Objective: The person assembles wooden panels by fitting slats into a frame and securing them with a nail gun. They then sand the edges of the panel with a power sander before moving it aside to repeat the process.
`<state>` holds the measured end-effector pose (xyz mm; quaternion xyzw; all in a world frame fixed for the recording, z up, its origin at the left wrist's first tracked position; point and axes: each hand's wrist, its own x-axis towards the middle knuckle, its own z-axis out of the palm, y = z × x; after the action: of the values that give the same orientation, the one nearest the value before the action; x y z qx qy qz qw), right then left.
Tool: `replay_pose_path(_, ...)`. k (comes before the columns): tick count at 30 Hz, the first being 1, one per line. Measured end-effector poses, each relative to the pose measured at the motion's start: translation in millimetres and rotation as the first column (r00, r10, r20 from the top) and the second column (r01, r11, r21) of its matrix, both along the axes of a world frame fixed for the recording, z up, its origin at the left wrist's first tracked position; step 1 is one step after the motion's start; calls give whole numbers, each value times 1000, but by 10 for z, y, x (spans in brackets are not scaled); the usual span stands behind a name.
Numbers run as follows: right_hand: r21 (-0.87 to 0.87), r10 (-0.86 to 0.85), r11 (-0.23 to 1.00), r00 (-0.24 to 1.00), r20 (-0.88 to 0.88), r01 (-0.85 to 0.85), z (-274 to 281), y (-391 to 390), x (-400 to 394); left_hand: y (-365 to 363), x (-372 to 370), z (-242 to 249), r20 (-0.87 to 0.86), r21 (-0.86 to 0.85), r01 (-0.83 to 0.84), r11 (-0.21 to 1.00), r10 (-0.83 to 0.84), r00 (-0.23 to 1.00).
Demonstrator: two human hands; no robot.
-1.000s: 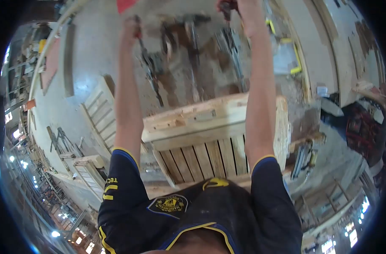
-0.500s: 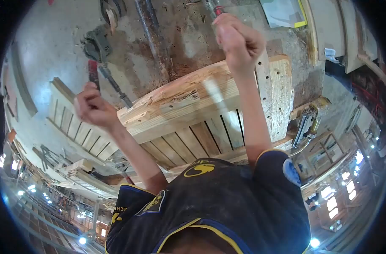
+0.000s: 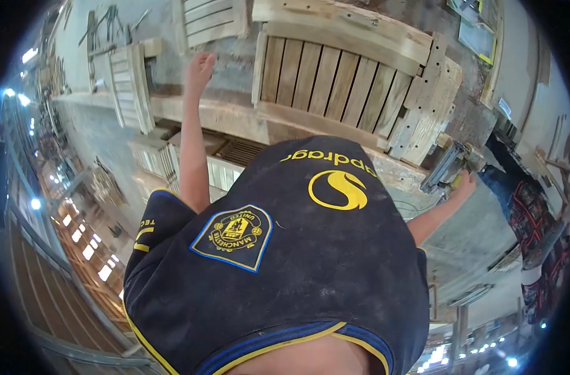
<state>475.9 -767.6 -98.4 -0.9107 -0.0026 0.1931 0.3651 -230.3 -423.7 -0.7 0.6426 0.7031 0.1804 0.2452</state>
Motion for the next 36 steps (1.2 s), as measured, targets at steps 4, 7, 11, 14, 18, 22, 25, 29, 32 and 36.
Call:
replay_pose_path(4,-77,362,929,932,-22,-363,-168,-17,94,-334,-208,-431,-251,200,257,946,-204,946)
replay_pose_path(7,-98,374,917,918,-131,-387,-181,95,241,-155,-228,-420,-118,-126,13,992,-28,993)
replay_pose_path(11,122,270,963,873,-406,-242,467,229,-9,124,-298,-611,-37,-262,53,964,-65,997)
replay_pose_path(14,392,334,916,706,-625,-86,1075,562,-780,114,-177,-562,-295,-285,10,959,-97,950)
replay_pose_path(18,380,292,924,730,-618,-47,1250,1022,-1361,106,-198,-589,-283,-270,-32,962,-47,958)
replay_pose_path(22,323,372,921,730,-573,-217,1442,1602,-1839,61,-133,-489,-244,-225,-75,972,18,970)
replay_pose_path(25,380,457,885,655,-602,-269,1165,1862,-1869,50,-82,-501,-295,-157,-172,973,120,948)
replay_pose_path(29,356,505,863,638,-582,-358,1042,1994,-1951,41,-77,-528,-315,-104,-206,973,165,935)
replay_pose_path(32,331,518,855,654,-551,-399,1038,2008,-1995,38,-38,-508,-357,-107,-226,968,175,918)
replay_pose_path(36,320,513,858,671,-535,-401,1029,2006,-2041,58,-25,-519,-345,-101,-258,961,209,915)
